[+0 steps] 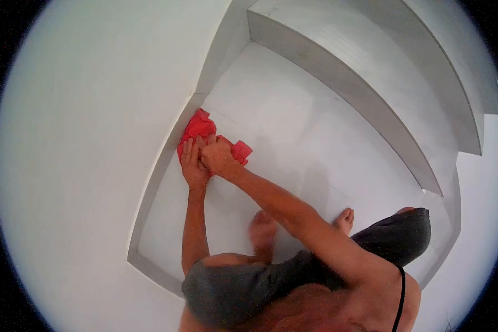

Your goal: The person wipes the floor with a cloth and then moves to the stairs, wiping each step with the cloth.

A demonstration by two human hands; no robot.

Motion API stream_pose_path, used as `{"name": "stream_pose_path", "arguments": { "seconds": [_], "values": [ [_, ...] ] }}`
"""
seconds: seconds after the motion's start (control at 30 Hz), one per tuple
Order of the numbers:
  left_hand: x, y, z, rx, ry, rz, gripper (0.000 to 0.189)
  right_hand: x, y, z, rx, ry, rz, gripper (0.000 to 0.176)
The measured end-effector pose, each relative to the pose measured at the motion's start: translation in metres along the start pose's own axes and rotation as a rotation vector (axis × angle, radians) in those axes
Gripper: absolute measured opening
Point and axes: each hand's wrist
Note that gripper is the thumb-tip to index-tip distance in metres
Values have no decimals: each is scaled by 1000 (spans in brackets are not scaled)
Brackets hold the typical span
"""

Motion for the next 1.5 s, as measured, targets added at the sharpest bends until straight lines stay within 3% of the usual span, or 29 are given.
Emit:
{"name": "stream_pose_path", "arguments": {
  "seconds": [0.13, 0.23, 0.33, 0.43, 0.47, 0.57, 0.7, 0.83, 0.93, 1.03, 1.1, 1.17, 1.33, 1.43, 1.5],
  "values": [
    [-13, -4, -13, -1, 76, 6, 38, -5, 1, -25, -182, -25, 29, 38],
    [-7, -30, -17, 0, 86, 79, 41, 17, -3, -30, -204, -23, -11, 36],
    [17, -51, -29, -98, 93, 211, 38, 43, 32, -22, -324, -184, -6, 33],
    [63, -62, -50, -119, -48, 134, 37, 75, 65, -11, -228, -225, -33, 25],
    [57, -85, -44, -51, -152, 243, 41, 84, 73, -6, -225, -301, -39, 27],
    [60, -137, -47, -237, -208, 259, 66, 109, 90, 8, -157, -535, -94, 33],
    [103, -132, -94, -344, -392, 356, 70, 130, 104, 23, 8, -808, -179, 42],
    [131, -128, -126, -623, -460, 335, 80, 135, 122, 24, 50, -1010, -258, 47],
    [137, -130, -152, -731, -518, 316, 82, 133, 125, 17, 235, -1095, -333, 46],
    [138, -112, -181, -791, -634, 180, 85, 122, 130, 6, 381, -1059, -403, 41],
    [172, -79, -205, -1016, -512, 322, 84, 117, 156, 4, 315, -1152, -519, 38],
    [192, -58, -205, -1085, -479, 364, 80, 112, 175, 11, 242, -1192, -572, 35],
    [189, -74, -211, -880, -701, 346, 66, 133, 183, 7, 313, -1064, -560, 32],
    [218, -86, -205, -874, -607, 348, 58, 163, 200, 33, 292, -961, -651, 34],
    [243, -115, -189, -808, -657, 394, 53, 202, 219, 57, 158, -989, -770, 36]
  ]
}}
Point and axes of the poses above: each hand's wrist, its own z-axis away from the middle knuckle, its own y-axis out of the back of the hand, x = y × z, and after that the axes turned 4 degrees about -y, right-handed
